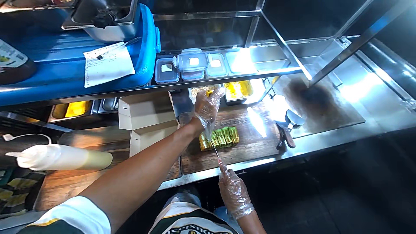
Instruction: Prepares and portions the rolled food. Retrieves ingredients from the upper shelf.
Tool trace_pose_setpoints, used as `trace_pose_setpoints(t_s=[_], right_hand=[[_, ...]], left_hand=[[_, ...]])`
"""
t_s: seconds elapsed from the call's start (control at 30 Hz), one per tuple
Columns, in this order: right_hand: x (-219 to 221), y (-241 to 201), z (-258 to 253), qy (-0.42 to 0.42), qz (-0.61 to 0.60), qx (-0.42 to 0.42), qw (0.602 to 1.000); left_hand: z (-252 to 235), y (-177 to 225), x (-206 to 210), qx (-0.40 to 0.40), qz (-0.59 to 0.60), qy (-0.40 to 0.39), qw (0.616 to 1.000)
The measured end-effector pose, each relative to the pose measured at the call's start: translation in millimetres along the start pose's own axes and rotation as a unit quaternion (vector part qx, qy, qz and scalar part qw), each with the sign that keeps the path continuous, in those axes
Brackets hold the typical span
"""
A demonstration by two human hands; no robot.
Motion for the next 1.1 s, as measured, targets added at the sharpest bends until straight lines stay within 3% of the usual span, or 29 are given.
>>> trace_pose_setpoints(t_s=[0.2,0.37,1.1], right_hand=[[0,3,-2,0.037,-0.004,-0.021,0.999],[3,11,8,0.124,-0.035,-0.058,0.99],[-1,-1,-8,0.052,-0.048,-0.046,0.996]], left_hand=[[14,38,2,0.035,0.009,-0.013,0.999],[20,53,12,0.077,0.043,-0.027,0.996],[14,29,7,0.031,0.016,-0.013,0.999]])
Point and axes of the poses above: each hand's wrist, its own z-axis away from the middle knuckle, its own x-axis out of the palm, y = z × x, the point moved 4 cm from there along -z, towards the middle knuckle, and after that the axes turned 11 degrees about -y, right-handed, at the moved point
